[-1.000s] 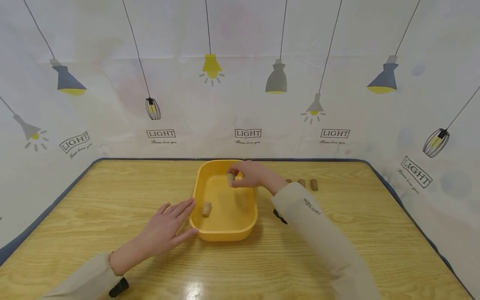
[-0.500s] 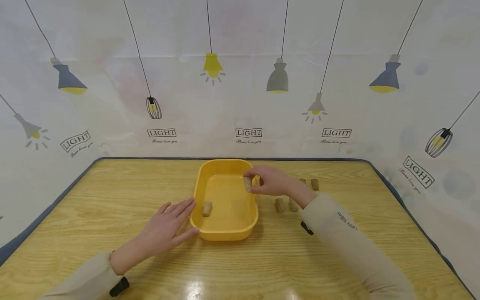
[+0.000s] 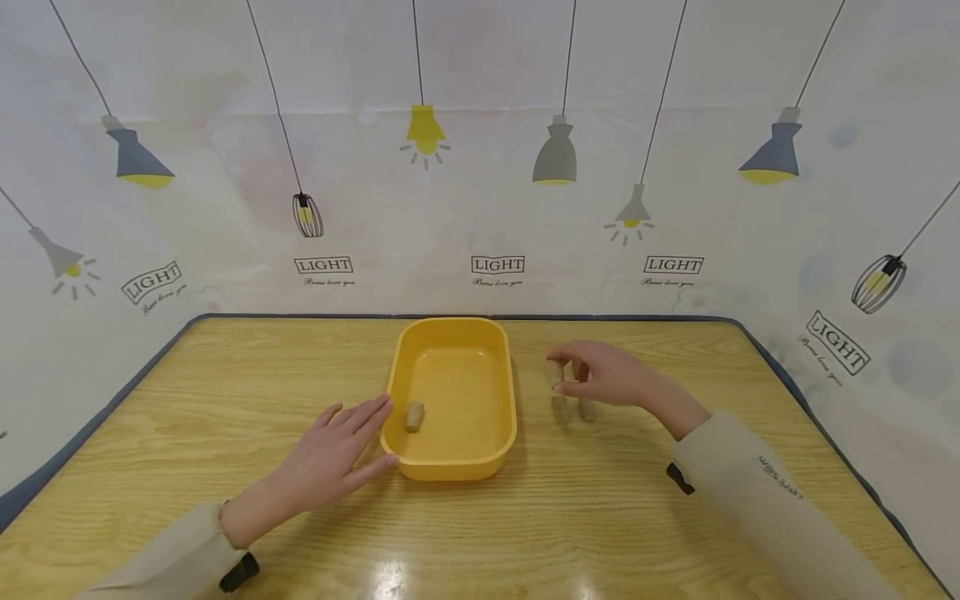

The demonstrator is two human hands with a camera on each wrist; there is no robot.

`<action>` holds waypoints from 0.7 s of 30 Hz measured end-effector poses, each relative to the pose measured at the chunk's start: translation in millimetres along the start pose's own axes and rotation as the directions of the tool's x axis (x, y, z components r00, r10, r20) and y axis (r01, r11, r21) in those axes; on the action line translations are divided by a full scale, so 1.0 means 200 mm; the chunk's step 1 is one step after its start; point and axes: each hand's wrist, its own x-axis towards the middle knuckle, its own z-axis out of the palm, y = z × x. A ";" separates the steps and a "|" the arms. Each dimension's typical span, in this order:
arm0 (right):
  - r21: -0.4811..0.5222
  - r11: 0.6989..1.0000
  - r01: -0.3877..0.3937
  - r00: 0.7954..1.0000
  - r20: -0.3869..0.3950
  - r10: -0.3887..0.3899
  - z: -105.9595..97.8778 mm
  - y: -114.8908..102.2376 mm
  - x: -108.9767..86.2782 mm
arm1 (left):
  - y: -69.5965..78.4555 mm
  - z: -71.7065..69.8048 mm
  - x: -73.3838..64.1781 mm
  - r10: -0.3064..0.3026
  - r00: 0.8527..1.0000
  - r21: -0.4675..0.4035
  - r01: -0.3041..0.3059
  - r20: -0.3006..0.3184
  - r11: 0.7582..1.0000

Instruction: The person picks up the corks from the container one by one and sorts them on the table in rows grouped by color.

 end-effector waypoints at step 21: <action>0.019 0.999 -0.042 0.999 0.008 0.042 0.04 0.19 -0.34 | 0.00 0.00 0.00 0.013 1.000 0.018 -0.013 -0.023 1.000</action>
